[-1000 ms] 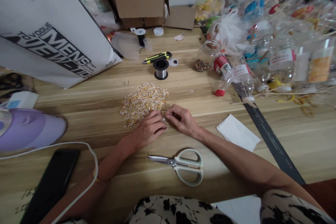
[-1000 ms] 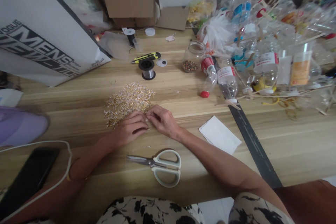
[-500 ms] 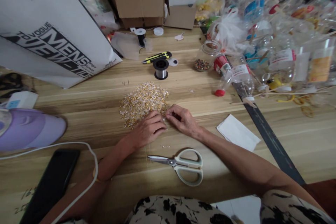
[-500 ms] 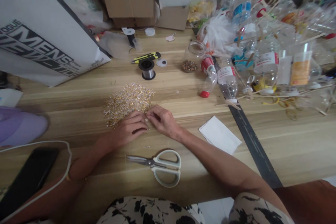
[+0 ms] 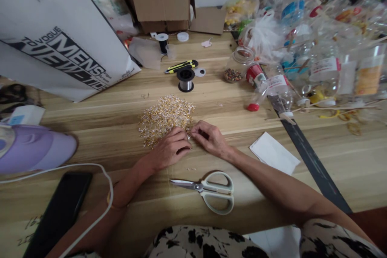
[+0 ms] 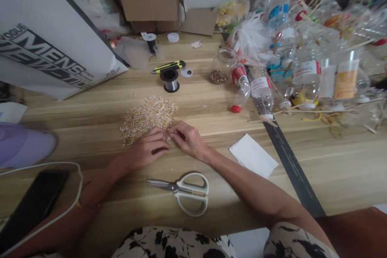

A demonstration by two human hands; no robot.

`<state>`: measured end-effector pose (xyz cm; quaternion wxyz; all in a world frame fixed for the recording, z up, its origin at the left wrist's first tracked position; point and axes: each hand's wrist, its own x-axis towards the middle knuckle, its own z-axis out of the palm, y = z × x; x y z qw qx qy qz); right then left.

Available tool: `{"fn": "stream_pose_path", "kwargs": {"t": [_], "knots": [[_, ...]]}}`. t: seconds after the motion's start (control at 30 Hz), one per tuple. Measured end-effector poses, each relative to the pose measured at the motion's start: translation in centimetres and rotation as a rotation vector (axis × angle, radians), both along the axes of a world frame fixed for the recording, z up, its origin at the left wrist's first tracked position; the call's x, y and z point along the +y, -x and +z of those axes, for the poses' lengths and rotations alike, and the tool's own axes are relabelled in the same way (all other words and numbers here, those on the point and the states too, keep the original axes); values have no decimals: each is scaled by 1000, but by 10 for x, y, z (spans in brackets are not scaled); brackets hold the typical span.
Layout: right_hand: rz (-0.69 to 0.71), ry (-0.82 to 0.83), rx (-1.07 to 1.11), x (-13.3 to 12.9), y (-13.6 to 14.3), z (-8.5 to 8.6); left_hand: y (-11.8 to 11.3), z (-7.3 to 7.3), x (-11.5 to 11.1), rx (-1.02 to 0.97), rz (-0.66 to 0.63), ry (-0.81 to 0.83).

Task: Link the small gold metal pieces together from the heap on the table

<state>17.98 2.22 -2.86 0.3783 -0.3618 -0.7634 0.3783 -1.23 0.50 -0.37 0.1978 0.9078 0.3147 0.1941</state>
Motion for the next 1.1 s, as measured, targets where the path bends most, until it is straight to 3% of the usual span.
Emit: {"fn": "stream_pose_path", "kwargs": {"t": [0.73,1.1], "knots": [[-1,14,5,0,1,1,2,-7,-1,60,-28,-68],[-11,39,2,0,1,1,-1,-10,-3,106,-19,-198]]}}
